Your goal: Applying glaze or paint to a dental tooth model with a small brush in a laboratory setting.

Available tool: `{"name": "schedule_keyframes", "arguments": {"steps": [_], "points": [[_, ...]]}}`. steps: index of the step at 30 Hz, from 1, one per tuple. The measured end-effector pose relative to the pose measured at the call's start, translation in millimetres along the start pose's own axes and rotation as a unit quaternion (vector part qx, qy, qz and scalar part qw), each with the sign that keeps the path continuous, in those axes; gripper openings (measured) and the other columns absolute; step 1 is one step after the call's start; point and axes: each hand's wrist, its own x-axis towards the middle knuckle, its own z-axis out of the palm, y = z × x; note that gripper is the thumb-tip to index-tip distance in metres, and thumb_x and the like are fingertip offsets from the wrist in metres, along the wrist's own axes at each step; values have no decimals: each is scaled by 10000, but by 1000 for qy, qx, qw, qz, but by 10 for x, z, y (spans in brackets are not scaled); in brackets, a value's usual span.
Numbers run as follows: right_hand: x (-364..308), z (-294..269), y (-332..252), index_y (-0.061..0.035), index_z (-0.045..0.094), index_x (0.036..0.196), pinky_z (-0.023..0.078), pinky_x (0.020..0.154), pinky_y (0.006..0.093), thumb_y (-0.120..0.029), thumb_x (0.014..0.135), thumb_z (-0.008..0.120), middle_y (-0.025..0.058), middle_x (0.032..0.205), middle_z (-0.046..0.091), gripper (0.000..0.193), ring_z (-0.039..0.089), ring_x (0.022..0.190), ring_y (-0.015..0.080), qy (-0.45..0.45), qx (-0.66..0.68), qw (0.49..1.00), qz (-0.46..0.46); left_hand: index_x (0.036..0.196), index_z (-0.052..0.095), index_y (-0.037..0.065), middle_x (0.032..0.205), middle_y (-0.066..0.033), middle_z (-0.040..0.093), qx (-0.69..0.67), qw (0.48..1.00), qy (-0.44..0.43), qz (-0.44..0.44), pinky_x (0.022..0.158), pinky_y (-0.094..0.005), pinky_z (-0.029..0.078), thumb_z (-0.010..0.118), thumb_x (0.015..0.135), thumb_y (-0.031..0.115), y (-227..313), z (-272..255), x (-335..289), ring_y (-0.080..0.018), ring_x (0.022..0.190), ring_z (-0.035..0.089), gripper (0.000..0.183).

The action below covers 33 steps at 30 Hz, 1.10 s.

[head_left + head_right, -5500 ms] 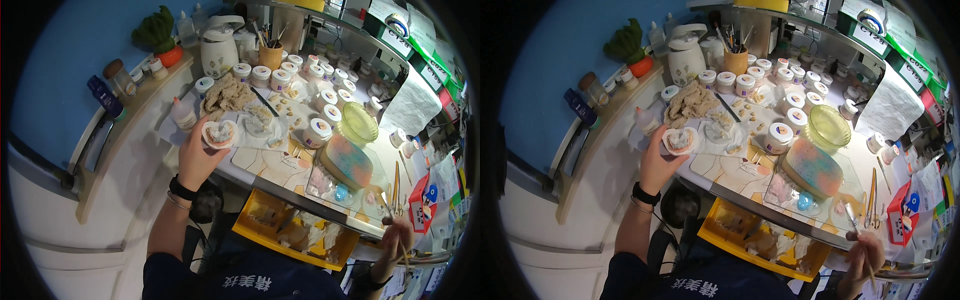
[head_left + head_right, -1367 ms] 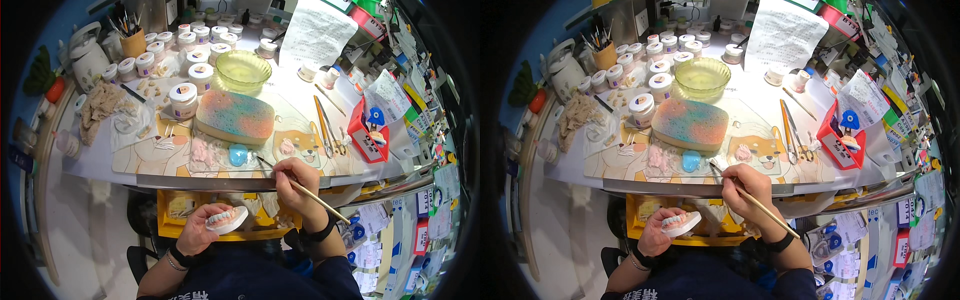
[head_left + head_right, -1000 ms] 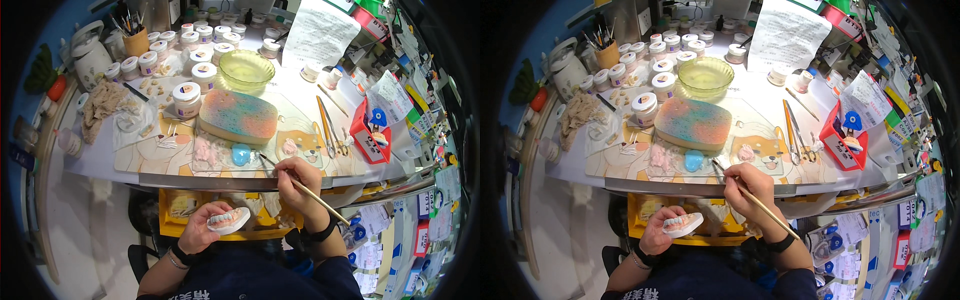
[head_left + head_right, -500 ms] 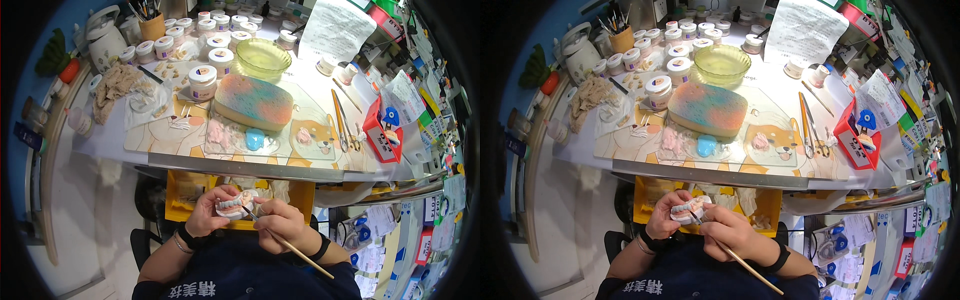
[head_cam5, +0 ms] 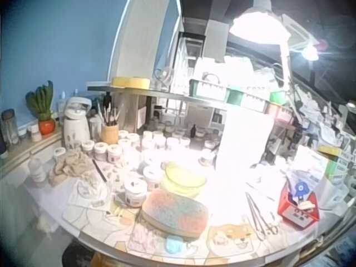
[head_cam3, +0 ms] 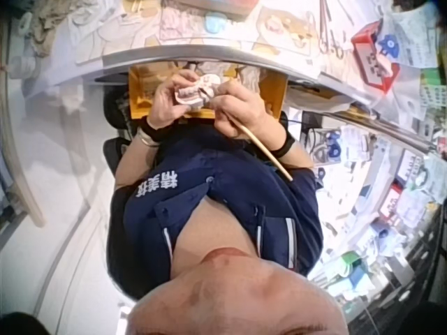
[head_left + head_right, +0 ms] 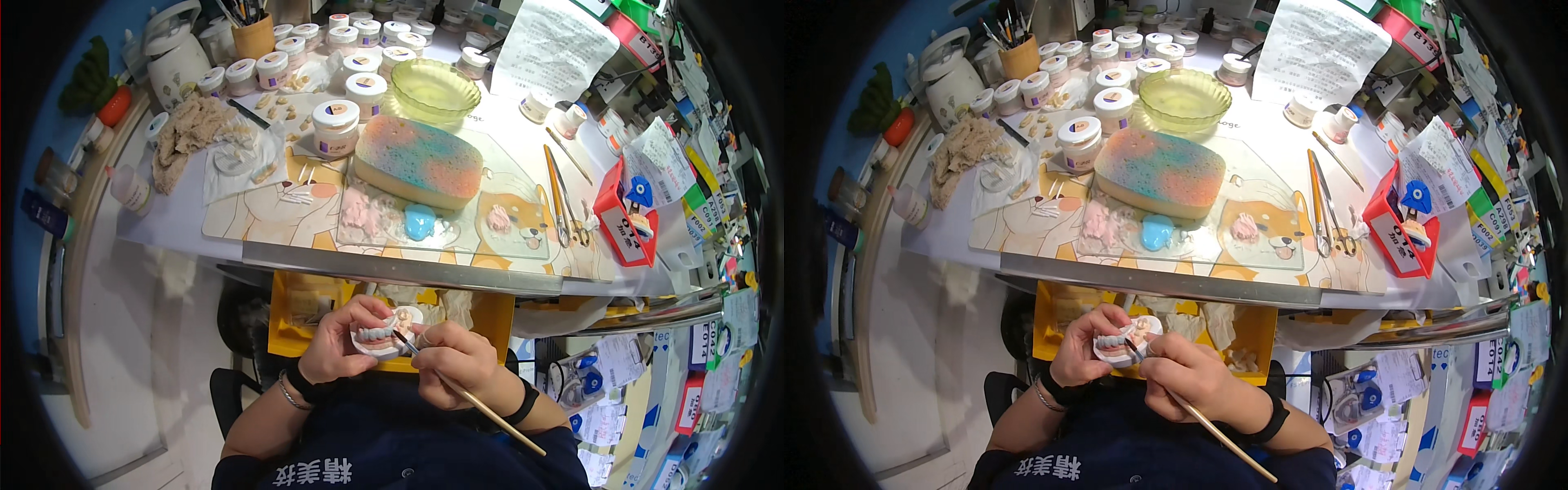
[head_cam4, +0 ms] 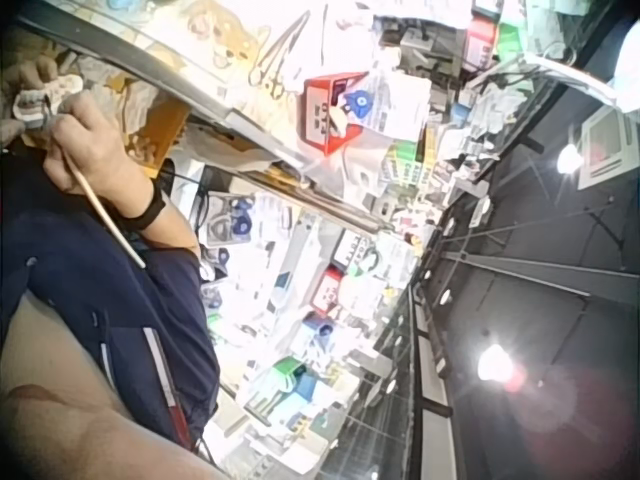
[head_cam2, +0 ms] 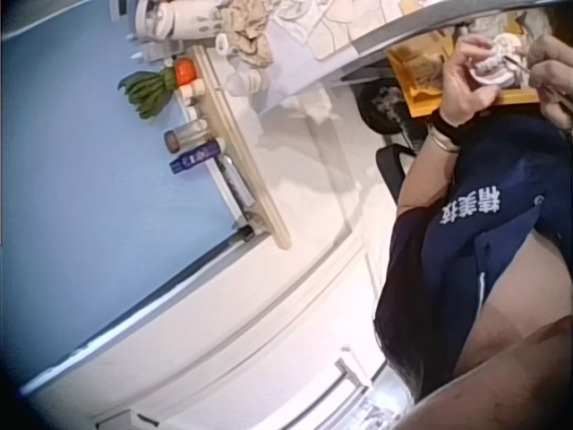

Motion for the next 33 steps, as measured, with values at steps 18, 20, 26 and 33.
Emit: {"name": "schedule_keyframes", "arguments": {"steps": [18, 20, 26, 33], "points": [[17, 4, -20, -41, 620, 787, 557, 640, 317, 50, 614, 602, 94, 771, 528, 196, 679, 757, 276, -17, -32, 999, 6, 1036, 581, 38, 1179, -99, 455, 12, 1000, 5, 0, 1007, -328, 368, 684, 656, 16, 31, 6, -7, -171, 1128, 480, 394], [22, 6, -21, -43, 621, 788, 551, 624, 317, 49, 613, 604, 95, 772, 529, 198, 680, 758, 277, -19, -39, 999, 3, 1034, 580, 38, 1179, -100, 454, 12, 1000, 6, 0, 1006, -327, 371, 687, 658, 20, 29, 5, -9, -170, 1127, 481, 392], [27, 6, -27, -44, 623, 789, 558, 634, 317, 45, 612, 608, 92, 775, 536, 198, 679, 743, 277, -20, -33, 999, 8, 1033, 577, 33, 1179, -104, 450, 7, 1000, 8, -1, 1002, -324, 376, 690, 661, 27, 26, 4, -11, -166, 1124, 482, 389], [57, 5, -36, -36, 627, 814, 557, 670, 314, 35, 623, 609, 114, 805, 566, 205, 669, 708, 258, -4, -37, 999, -9, 1032, 576, 33, 1176, -102, 455, -2, 1000, 12, -3, 1002, -322, 376, 691, 661, 24, 21, 13, -9, -163, 1124, 485, 389]]}}
